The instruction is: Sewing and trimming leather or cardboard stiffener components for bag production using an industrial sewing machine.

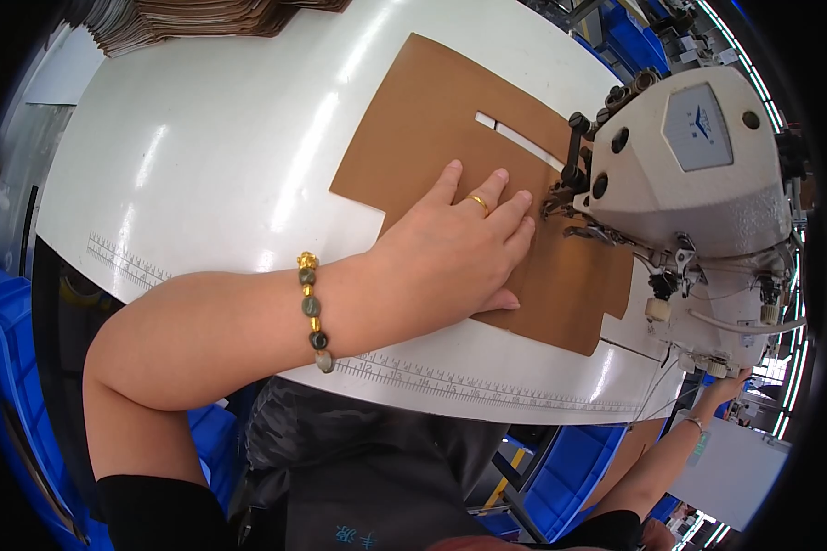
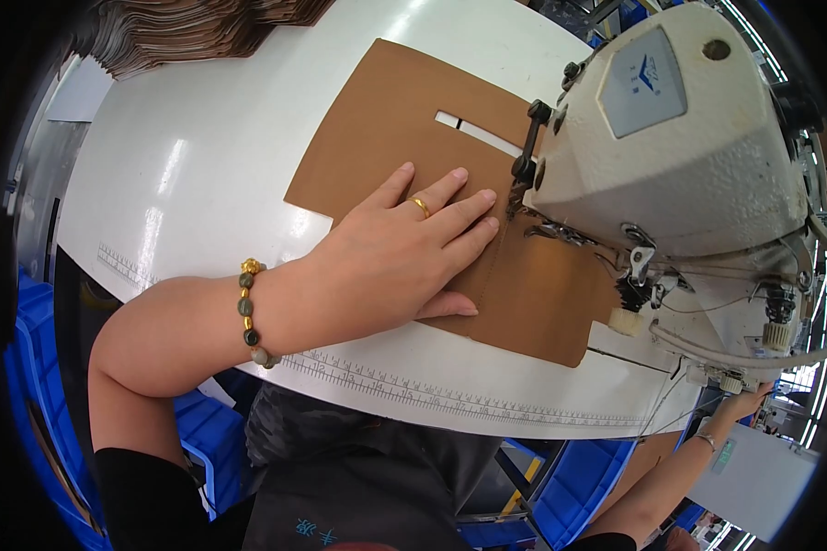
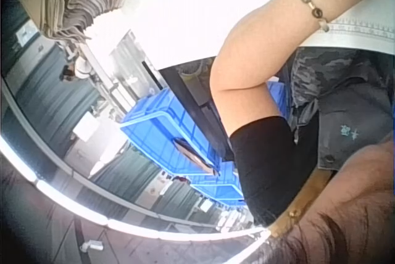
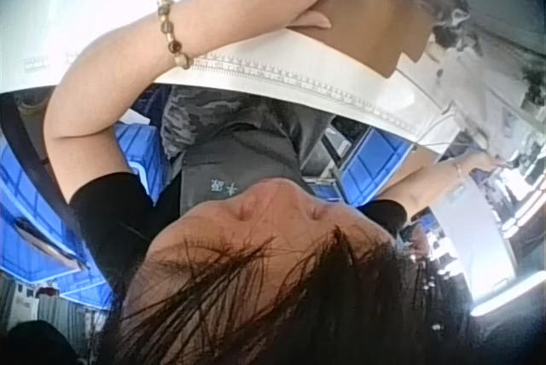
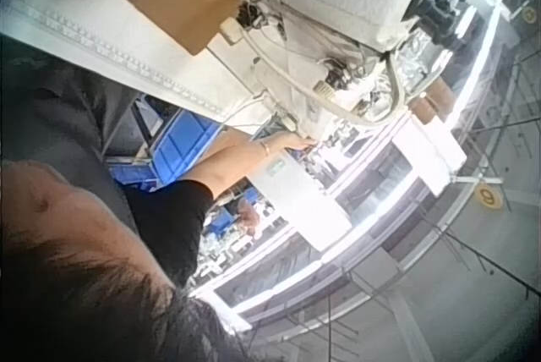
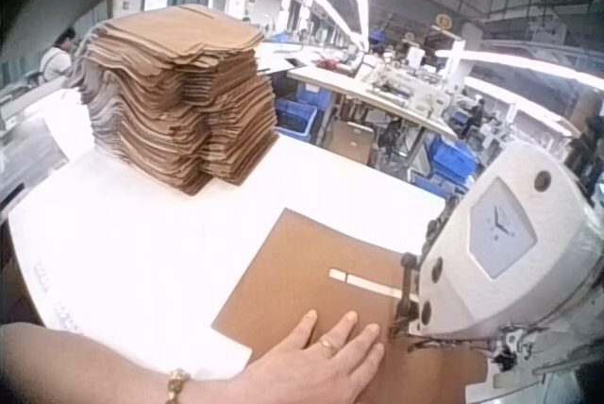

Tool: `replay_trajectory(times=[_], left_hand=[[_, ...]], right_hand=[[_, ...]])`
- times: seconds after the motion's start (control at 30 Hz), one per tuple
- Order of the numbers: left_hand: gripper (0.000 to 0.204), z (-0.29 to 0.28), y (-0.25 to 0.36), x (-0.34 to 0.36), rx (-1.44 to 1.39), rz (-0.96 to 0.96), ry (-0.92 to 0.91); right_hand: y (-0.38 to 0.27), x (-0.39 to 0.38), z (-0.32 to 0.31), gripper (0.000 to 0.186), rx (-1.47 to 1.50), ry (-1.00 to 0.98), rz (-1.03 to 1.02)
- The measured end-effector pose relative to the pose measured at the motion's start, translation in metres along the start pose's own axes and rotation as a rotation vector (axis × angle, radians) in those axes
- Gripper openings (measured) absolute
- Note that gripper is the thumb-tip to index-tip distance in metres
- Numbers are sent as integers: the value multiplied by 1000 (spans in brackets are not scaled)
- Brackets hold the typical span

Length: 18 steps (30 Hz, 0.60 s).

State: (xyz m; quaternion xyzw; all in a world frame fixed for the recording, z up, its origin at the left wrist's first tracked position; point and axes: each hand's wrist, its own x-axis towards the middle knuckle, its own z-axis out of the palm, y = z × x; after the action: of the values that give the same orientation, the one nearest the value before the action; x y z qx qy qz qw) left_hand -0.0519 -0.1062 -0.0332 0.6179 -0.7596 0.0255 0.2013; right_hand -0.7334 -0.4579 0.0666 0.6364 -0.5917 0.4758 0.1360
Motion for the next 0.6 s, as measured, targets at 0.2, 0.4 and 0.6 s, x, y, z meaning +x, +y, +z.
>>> replay_trajectory(times=[0.2,0.4,0.6], left_hand=[[67,-2,0,0,-16,2,-5],[67,-6,-1,-1,-26,0,-16],[69,-8,2,10,-17,16,-49]], right_hand=[[-16,-19,3,44,-104,65,-41],[-68,-36,-26,59,-412,25,83],[-286,-180,5,20,64,-160,-926]])
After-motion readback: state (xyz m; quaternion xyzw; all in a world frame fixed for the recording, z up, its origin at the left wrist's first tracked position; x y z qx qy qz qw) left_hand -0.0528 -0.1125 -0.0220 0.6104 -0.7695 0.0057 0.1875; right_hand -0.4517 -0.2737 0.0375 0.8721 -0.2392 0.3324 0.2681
